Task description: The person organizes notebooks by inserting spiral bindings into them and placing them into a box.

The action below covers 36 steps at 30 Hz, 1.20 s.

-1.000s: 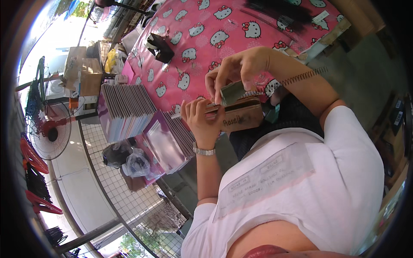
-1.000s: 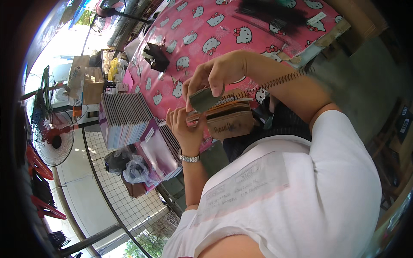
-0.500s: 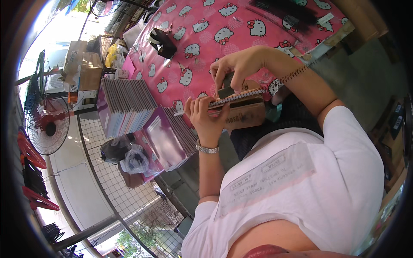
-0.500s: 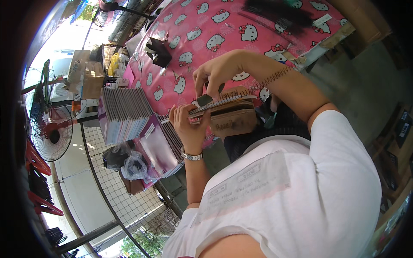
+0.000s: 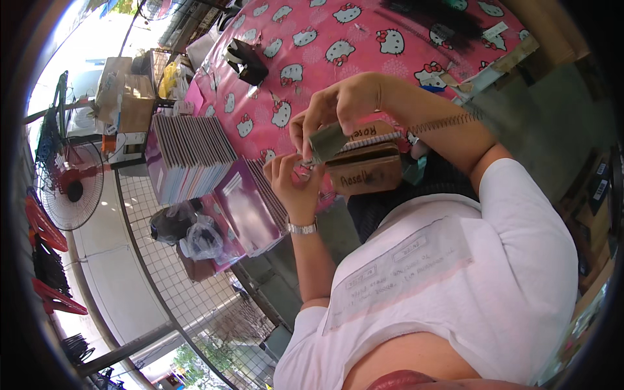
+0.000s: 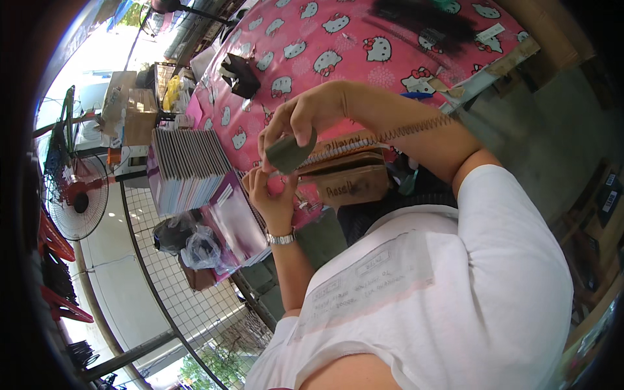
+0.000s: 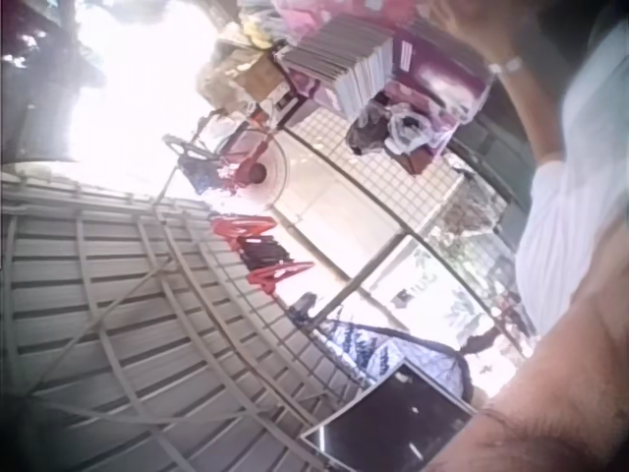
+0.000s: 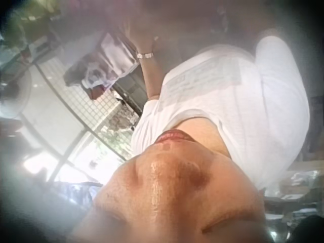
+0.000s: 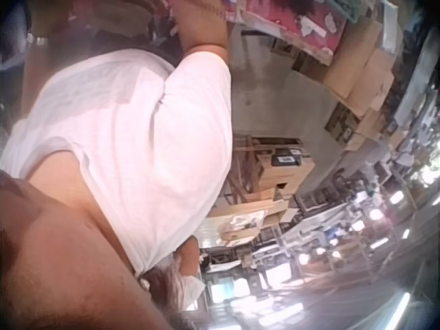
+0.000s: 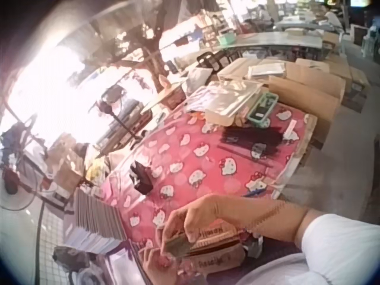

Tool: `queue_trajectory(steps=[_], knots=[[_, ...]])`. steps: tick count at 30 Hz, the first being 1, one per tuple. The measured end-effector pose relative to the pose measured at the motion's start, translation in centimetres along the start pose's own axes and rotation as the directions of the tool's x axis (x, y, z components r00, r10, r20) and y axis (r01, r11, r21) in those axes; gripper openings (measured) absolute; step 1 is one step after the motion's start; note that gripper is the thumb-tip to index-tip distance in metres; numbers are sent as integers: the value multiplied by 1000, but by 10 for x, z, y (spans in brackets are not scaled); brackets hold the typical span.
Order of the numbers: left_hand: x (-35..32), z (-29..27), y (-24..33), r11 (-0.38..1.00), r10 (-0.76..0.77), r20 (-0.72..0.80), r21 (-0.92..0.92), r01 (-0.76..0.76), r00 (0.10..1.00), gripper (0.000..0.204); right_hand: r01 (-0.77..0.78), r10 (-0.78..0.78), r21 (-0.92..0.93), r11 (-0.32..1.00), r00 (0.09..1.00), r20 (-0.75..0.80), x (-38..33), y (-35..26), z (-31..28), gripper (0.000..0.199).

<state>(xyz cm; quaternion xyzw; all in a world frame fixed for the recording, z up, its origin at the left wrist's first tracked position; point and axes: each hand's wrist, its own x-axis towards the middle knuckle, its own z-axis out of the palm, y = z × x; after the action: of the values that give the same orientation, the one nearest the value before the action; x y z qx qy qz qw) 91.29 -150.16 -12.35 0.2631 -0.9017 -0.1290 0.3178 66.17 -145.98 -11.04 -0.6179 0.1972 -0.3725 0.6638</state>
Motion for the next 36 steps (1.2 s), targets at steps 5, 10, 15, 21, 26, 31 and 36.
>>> queue_trajectory(steps=[5,10,15,21,26,31,36], knots=[[2,14,14,996,74,-18,-53,-75,997,38,-115,103,-119,986,990,-97,-19,-9,2,58],[10,21,26,992,95,4,-85,-95,995,40,-2,6,59,998,998,-55,-31,-7,6,57],[7,17,23,993,76,33,-92,-73,997,40,-97,92,-74,993,994,-63,-24,-14,6,57],[11,9,21,989,77,80,-134,-66,994,37,-138,133,-78,987,989,-69,-15,-11,2,58],[13,-9,-3,986,45,192,-169,-12,980,32,-206,200,-164,965,978,-53,-7,-8,-2,58],[20,-12,-4,912,-124,331,-334,239,936,27,-143,143,-4,990,990,1,-2,1,-5,58],[17,-8,-18,814,-146,348,-490,312,926,27,-112,112,-22,993,994,-4,-3,-3,-3,57]])
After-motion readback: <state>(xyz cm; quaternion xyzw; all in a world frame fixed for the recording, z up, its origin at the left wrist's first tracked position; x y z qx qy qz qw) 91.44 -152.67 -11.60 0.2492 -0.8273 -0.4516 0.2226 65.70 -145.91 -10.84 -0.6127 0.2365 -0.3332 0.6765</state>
